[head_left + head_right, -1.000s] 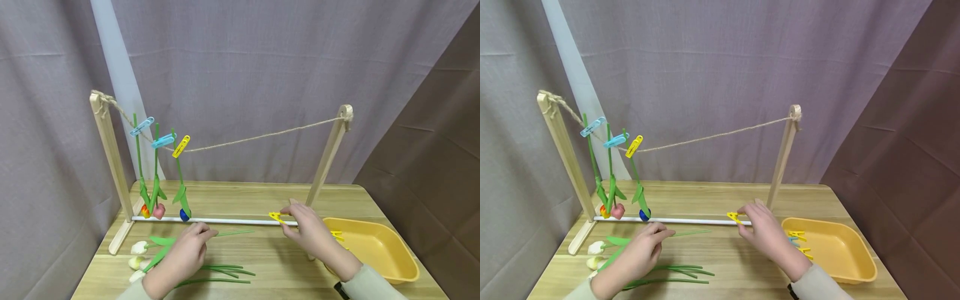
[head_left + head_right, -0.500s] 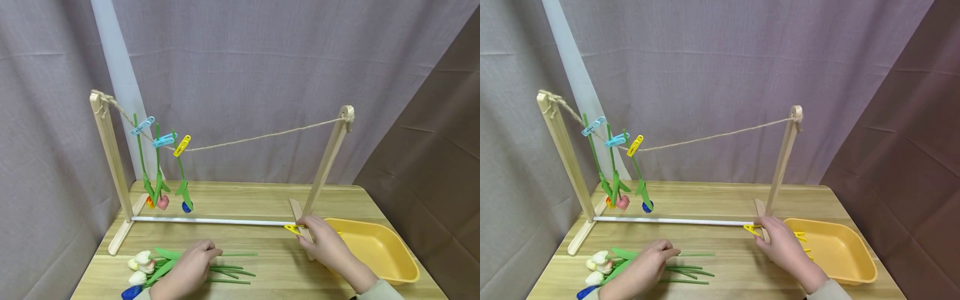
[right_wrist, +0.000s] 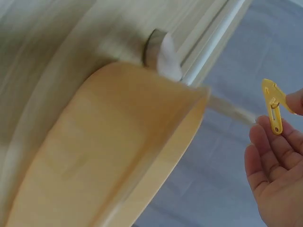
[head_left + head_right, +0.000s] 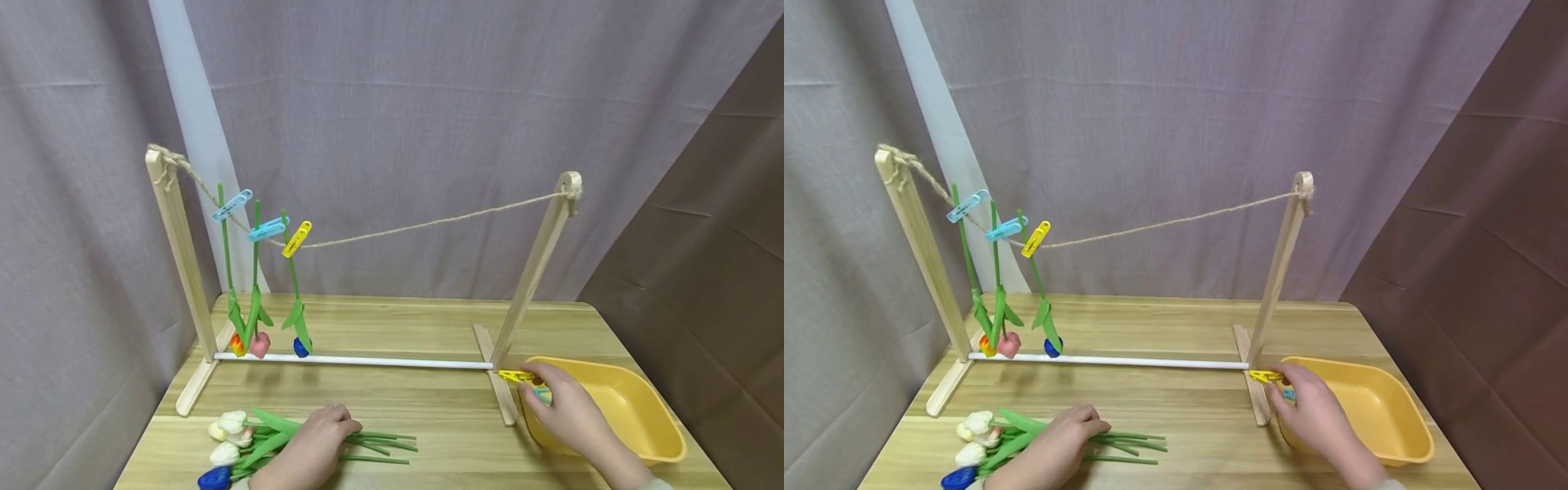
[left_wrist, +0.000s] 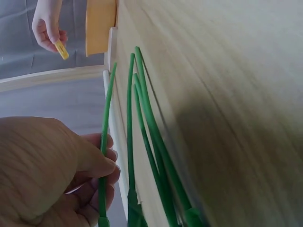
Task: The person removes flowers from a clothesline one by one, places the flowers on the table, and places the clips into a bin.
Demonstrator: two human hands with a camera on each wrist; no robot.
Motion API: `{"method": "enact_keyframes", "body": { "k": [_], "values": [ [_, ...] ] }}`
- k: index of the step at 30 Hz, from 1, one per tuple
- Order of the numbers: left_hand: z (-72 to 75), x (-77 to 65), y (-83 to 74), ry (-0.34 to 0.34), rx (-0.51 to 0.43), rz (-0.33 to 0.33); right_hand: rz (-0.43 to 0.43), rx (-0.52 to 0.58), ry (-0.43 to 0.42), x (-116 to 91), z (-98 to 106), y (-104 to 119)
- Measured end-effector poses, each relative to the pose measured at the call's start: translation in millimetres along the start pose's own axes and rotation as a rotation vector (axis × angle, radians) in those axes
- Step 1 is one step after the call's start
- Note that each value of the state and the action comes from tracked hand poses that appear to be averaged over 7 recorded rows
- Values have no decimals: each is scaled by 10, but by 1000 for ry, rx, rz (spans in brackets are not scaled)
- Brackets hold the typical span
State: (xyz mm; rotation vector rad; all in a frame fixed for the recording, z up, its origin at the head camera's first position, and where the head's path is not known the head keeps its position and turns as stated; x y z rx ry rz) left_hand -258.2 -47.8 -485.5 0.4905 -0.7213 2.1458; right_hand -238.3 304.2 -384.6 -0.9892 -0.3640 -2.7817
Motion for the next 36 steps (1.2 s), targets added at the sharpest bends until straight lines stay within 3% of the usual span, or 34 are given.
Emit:
{"method": "enact_keyframes", "body": {
  "k": [7,12,25,36],
  "values": [
    [-77,-37,46,65,-9,58,-111,-19,-5,-74,121,-261],
    [-102,-56,64,60,-1,64,-146,-65,13,-108,151,-409],
    [-106,-78,122,12,77,86,-236,-88,204,-259,-7,-702],
    [-179,-108,170,71,61,106,-241,-83,305,-297,-84,-726]
  ]
}}
Point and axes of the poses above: each hand's wrist, its own x-axis towards the middle knuckle, its own z-axis out of the back of the hand, y = z × x, the point moved 7 cm from there along x, towards the middle knuckle, and after that the axes turned 14 degrees about -y, right-handed, at the moved point
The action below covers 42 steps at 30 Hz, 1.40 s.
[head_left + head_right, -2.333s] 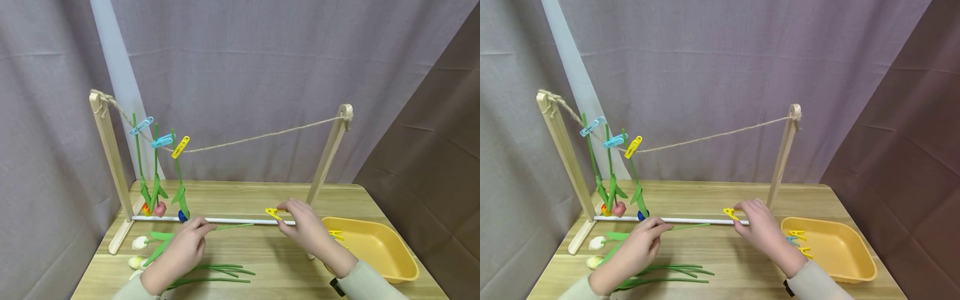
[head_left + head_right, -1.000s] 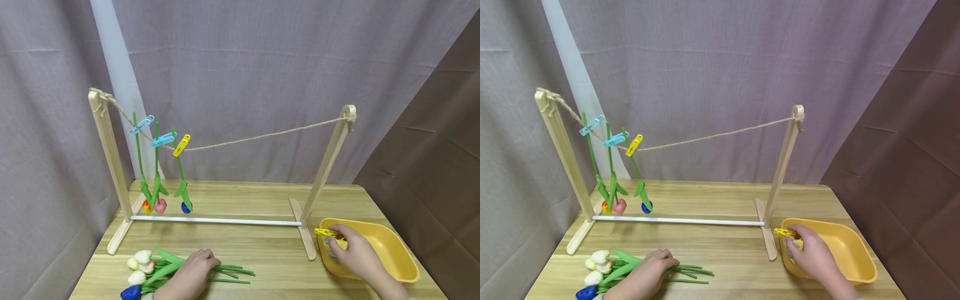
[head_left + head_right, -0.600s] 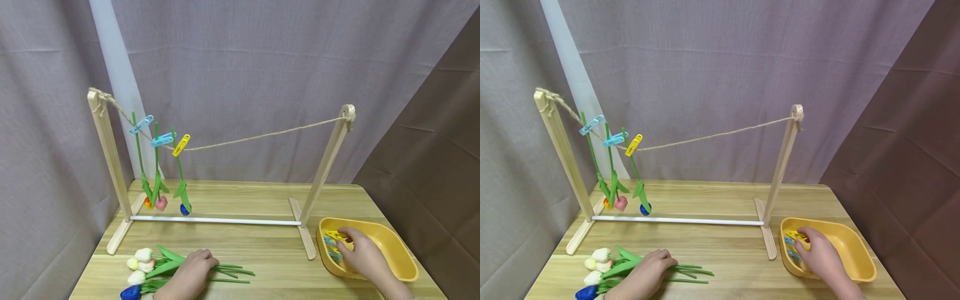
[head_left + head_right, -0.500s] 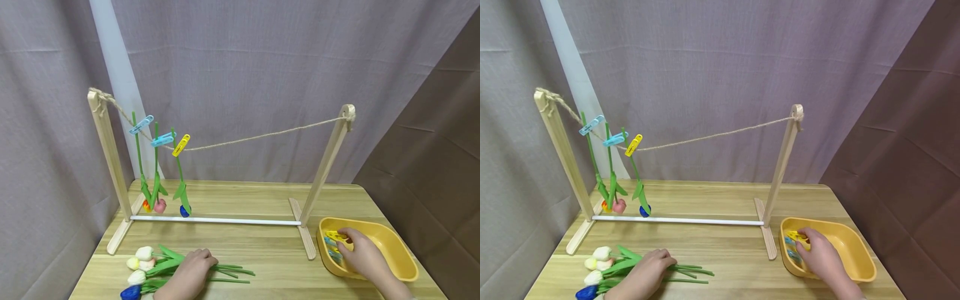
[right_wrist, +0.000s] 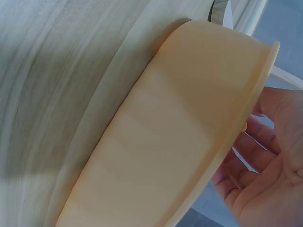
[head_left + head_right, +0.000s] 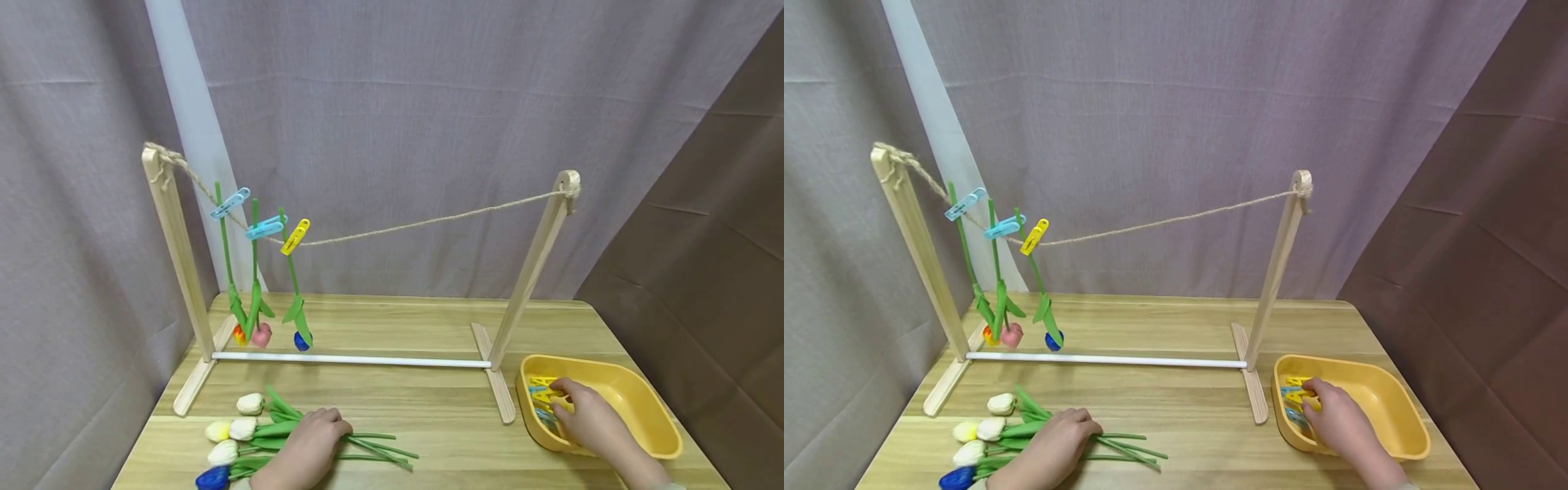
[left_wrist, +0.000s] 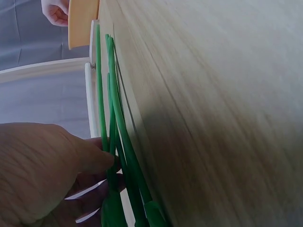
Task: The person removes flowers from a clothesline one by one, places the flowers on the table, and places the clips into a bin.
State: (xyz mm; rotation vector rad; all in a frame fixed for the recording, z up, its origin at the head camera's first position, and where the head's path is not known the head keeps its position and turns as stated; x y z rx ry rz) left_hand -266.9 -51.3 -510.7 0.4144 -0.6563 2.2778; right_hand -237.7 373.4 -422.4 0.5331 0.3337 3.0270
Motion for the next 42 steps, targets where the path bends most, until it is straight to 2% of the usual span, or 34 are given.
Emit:
{"method": "enact_keyframes", "body": {
  "k": [9,17,24,30,34,38,42],
  "values": [
    [12,-4,13,-23,-10,-19,13,-8,28,-12,-34,1],
    [26,-1,33,-22,-45,-19,39,-10,-3,-22,-17,20],
    [116,26,9,-59,-82,-3,35,1,-84,11,74,83],
    [245,65,6,-128,-69,43,74,31,-213,69,202,288],
    [328,94,23,-147,-93,71,115,39,-276,82,272,443],
    [394,120,55,-155,-109,86,150,40,-300,96,317,576],
    [490,144,72,-217,-95,79,172,40,-309,107,342,679]
  ]
}}
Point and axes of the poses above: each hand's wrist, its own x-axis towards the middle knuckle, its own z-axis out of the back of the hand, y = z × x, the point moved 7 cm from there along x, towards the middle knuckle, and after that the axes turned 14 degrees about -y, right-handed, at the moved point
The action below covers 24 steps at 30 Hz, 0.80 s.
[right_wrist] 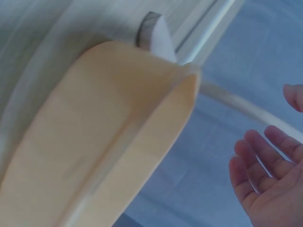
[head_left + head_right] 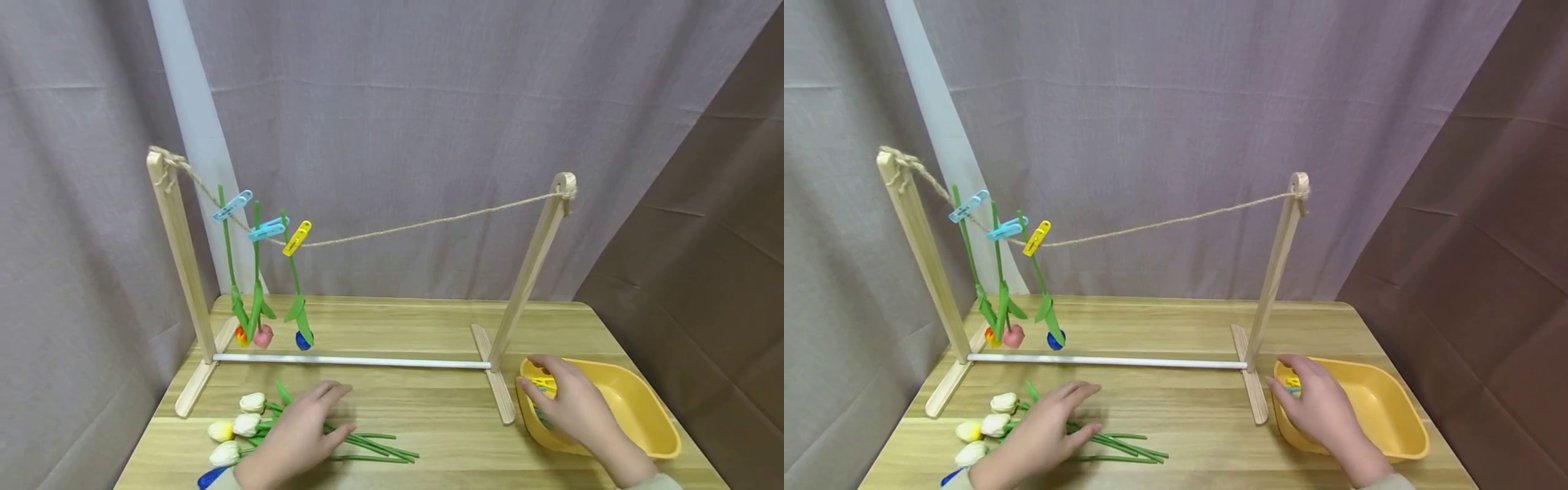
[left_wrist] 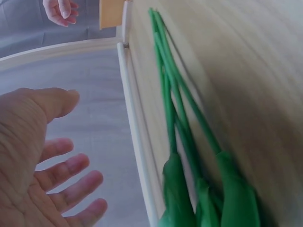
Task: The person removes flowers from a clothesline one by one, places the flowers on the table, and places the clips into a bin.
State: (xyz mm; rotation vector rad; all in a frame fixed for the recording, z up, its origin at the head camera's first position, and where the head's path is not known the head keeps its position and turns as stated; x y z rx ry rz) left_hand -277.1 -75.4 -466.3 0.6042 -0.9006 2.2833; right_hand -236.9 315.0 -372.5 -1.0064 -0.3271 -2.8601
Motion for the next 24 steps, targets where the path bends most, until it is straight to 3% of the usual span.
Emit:
{"method": "enact_keyframes", "body": {
  "k": [11,19,24],
  "values": [
    [188,56,41,-101,21,31,123,48,-43,158,-60,353],
    [299,105,72,-87,9,73,157,69,-26,253,-121,552],
    [427,170,112,-119,-19,84,206,98,-40,338,-134,731]
  ]
}}
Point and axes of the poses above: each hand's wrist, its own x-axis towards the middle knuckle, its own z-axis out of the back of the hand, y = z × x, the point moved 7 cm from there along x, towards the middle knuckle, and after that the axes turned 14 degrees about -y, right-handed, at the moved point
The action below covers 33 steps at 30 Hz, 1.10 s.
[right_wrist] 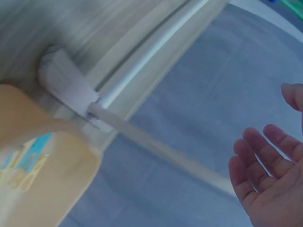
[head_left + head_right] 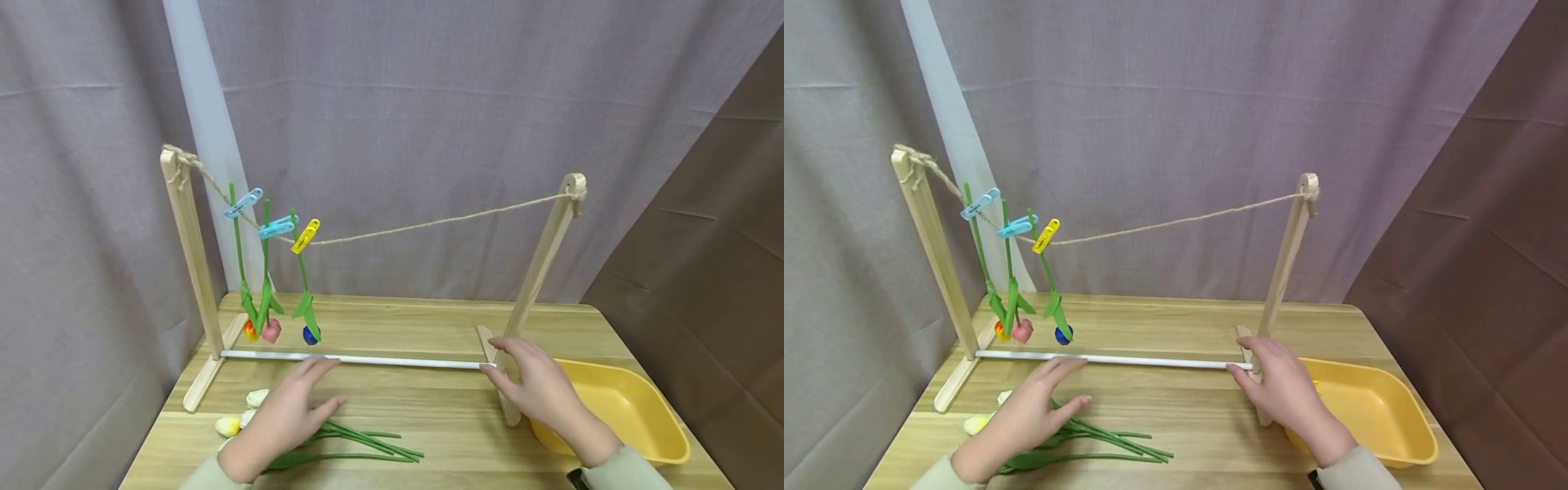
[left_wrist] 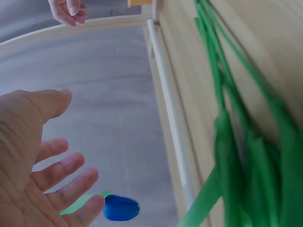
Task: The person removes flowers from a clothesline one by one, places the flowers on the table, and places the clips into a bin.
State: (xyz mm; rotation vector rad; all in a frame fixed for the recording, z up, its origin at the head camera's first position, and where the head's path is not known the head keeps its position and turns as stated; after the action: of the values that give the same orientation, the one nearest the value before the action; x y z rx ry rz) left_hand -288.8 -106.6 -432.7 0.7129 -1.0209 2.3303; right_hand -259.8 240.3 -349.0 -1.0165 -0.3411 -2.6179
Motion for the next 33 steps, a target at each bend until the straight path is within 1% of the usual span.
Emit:
{"method": "enact_keyframes", "body": {
  "k": [3,6,8,12,14,17,22,27,30,33],
  "values": [
    [89,64,10,-34,-7,4,38,17,-11,80,-6,121],
    [179,136,-6,-87,-38,0,82,14,-19,154,-11,243],
    [242,185,-22,-142,-54,-11,108,10,-21,206,-18,321],
    [374,284,-65,-289,-109,-53,144,13,-13,306,-26,468],
    [441,339,-91,-350,-140,-64,154,21,-8,355,-27,532],
    [526,428,-114,-424,-174,-57,171,37,-8,426,-21,618],
    [612,577,-92,-517,-208,-23,187,47,-4,546,-22,764],
    [661,718,-43,-563,-239,7,223,72,-2,680,-28,956],
    [670,783,-24,-553,-242,28,274,104,-20,778,-11,1093],
    [661,825,-16,-521,-233,63,343,146,-67,888,41,1242]
  ]
}}
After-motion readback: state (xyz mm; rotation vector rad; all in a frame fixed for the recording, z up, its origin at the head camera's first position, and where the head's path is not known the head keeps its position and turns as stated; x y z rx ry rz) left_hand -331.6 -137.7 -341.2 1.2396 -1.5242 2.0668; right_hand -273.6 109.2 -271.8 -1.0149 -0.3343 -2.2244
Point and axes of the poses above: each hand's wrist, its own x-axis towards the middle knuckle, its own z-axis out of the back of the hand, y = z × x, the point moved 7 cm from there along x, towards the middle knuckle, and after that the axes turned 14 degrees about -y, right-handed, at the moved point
